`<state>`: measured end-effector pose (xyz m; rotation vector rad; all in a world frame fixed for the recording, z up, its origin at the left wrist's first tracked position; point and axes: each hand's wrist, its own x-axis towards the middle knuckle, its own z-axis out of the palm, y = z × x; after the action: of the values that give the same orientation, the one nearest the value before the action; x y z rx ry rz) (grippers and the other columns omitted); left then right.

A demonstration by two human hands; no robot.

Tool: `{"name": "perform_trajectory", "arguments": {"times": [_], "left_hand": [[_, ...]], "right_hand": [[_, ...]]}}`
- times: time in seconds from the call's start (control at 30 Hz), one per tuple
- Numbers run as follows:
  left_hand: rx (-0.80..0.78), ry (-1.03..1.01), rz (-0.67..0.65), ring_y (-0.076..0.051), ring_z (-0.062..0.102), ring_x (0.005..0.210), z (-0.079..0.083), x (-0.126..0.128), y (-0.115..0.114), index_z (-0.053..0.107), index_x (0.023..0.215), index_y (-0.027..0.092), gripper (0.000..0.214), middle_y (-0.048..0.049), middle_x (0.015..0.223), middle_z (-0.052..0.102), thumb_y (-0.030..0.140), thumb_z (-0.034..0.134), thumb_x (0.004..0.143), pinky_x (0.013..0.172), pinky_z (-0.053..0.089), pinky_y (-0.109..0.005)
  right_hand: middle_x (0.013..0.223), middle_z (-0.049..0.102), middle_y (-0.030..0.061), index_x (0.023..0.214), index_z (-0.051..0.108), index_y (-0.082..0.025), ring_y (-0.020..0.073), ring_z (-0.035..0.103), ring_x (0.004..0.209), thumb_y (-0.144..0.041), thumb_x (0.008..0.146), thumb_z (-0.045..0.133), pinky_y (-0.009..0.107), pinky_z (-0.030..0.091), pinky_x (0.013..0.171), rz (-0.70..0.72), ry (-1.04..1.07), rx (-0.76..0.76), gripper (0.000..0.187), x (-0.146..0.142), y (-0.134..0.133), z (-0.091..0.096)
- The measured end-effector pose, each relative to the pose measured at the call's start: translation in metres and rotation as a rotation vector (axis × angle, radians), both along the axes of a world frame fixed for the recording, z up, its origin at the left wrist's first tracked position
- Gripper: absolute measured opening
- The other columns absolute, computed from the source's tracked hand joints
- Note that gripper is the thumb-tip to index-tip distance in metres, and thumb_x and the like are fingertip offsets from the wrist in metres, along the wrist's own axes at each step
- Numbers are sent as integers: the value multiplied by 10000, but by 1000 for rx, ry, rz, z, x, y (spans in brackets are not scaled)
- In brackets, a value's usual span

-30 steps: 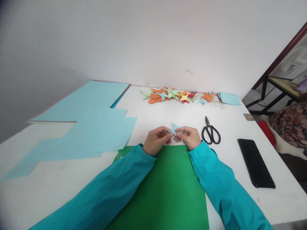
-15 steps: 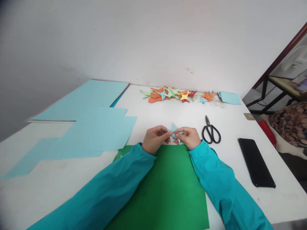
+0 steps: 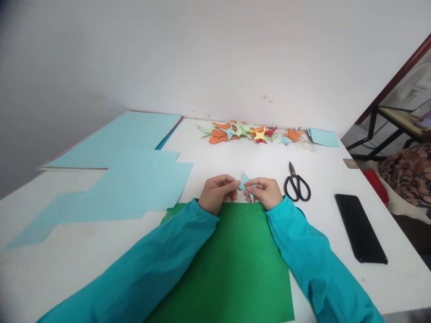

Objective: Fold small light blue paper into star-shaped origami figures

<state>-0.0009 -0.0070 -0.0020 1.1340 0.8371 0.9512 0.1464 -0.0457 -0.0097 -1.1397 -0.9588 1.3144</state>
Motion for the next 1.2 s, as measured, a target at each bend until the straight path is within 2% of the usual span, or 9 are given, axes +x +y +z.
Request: {"name": "perform_trajectory", "arguments": {"times": [0.43,0.6,0.9,1.2], "left_hand": [[87,28,50,-65,457,315,-3,3,0,530,588,122,279,38,371,517,329,715,560,344,378,-177],[97,44,50,-69,457,311,-1,4,-1,519,574,127,283,45,359,507,311,731,538,339,376,-179],[104,44,64,-64,455,311,-2,5,-1,525,584,128,278,43,363,511,322,721,553,339,372,-173],[93,42,40,-71,455,308,-3,4,-1,526,581,129,264,38,356,511,325,703,580,342,372,-182]], "right_hand": [[505,644,4,717,662,-148,115,569,396,-292,547,747,202,417,373,-9,-5,-14,238,0,-1,1],[454,621,-6,706,648,-138,105,547,375,-238,507,770,188,384,363,3,-49,2,254,-3,-2,5],[449,610,-16,668,634,-146,111,553,400,-245,470,775,225,439,415,-13,-8,-11,262,-4,-1,8],[455,621,-5,691,637,-146,114,559,396,-261,534,749,221,436,405,-10,-22,12,225,-2,-1,4]]}}
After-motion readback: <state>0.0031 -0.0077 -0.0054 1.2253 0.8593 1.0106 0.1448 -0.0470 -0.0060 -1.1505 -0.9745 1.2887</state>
